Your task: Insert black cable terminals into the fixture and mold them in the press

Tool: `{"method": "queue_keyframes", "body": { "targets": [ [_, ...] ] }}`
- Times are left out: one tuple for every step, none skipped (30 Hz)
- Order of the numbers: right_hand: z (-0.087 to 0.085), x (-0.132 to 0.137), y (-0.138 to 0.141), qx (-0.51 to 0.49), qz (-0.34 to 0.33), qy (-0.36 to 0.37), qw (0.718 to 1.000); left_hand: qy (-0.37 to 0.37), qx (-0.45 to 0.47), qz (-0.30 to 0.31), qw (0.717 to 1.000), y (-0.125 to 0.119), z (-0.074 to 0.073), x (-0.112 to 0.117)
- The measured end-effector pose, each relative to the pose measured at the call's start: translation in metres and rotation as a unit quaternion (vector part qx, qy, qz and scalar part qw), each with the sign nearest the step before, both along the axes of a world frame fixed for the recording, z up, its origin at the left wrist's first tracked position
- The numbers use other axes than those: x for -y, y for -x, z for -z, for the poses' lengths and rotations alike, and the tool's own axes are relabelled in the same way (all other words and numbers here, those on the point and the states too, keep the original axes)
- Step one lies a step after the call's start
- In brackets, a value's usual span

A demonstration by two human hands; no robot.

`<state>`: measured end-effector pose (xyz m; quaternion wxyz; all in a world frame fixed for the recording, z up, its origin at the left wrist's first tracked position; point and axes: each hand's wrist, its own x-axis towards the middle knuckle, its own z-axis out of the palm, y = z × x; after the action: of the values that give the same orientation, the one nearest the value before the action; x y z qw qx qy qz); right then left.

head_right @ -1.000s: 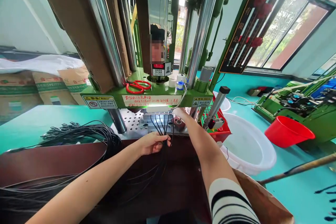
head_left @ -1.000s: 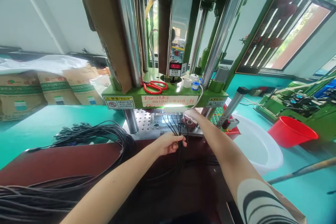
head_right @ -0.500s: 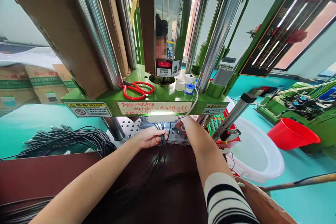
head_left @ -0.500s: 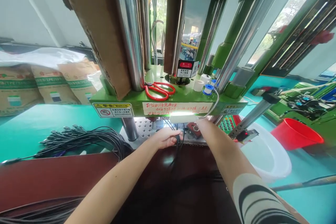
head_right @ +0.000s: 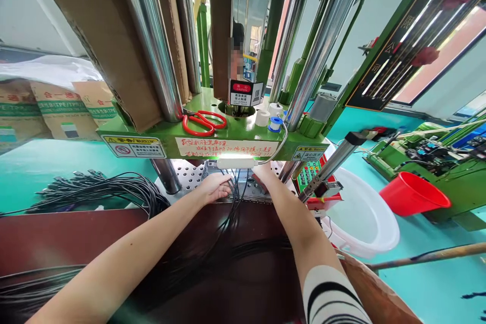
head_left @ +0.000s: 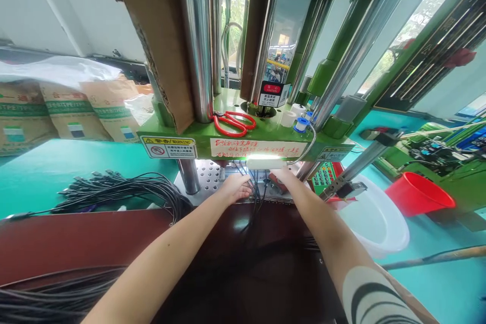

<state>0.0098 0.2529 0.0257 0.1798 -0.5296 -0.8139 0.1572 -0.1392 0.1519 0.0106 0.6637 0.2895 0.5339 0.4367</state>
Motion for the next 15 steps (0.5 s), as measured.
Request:
{"method": "queue_keyframes", "body": {
  "targets": [
    [0.003, 0.006, 0.002, 0.015, 0.009, -0.007, 1.000, -0.009, -0.025, -0.016, 1.000, 0.002, 0.000, -0.002],
    [0.005, 0.013, 0.003, 0.032, 0.019, -0.013, 0.999, -0.017, -0.054, -0.032, 0.998, 0.004, 0.000, -0.004],
    [0.008, 0.019, 0.004, 0.049, 0.027, -0.016, 0.998, -0.025, -0.087, -0.047, 0.995, 0.005, 0.001, -0.006],
    [0.010, 0.024, 0.004, 0.066, 0.033, -0.018, 0.997, -0.034, -0.124, -0.060, 0.990, 0.007, 0.002, -0.007],
    [0.011, 0.028, 0.004, 0.081, 0.039, -0.018, 0.996, -0.044, -0.165, -0.071, 0.983, 0.009, 0.002, -0.008],
    [0.012, 0.031, 0.003, 0.095, 0.044, -0.018, 0.994, -0.056, -0.209, -0.081, 0.973, 0.010, 0.003, -0.008],
    [0.012, 0.033, 0.003, 0.106, 0.048, -0.019, 0.993, -0.068, -0.255, -0.090, 0.960, 0.012, 0.003, -0.008],
    [0.012, 0.033, 0.002, 0.115, 0.052, -0.021, 0.992, -0.083, -0.303, -0.097, 0.944, 0.013, 0.003, -0.007],
    [0.012, 0.032, 0.002, 0.122, 0.055, -0.025, 0.991, -0.097, -0.350, -0.101, 0.926, 0.014, 0.002, -0.006],
    [0.012, 0.032, 0.001, 0.127, 0.056, -0.030, 0.990, -0.112, -0.395, -0.101, 0.906, 0.015, 0.002, -0.004],
    [0.012, 0.031, 0.001, 0.132, 0.056, -0.034, 0.989, -0.126, -0.437, -0.098, 0.885, 0.016, 0.001, -0.002],
    [0.012, 0.031, 0.002, 0.136, 0.055, -0.038, 0.988, -0.137, -0.475, -0.092, 0.864, 0.016, 0.001, -0.001],
    [0.012, 0.031, 0.002, 0.140, 0.054, -0.041, 0.988, -0.145, -0.508, -0.084, 0.845, 0.016, 0.001, 0.000],
    [0.013, 0.031, 0.003, 0.144, 0.053, -0.043, 0.987, -0.149, -0.536, -0.075, 0.828, 0.017, 0.002, 0.000],
    [0.013, 0.031, 0.003, 0.148, 0.054, -0.044, 0.987, -0.151, -0.560, -0.066, 0.812, 0.016, 0.003, -0.001]
  ]
}}
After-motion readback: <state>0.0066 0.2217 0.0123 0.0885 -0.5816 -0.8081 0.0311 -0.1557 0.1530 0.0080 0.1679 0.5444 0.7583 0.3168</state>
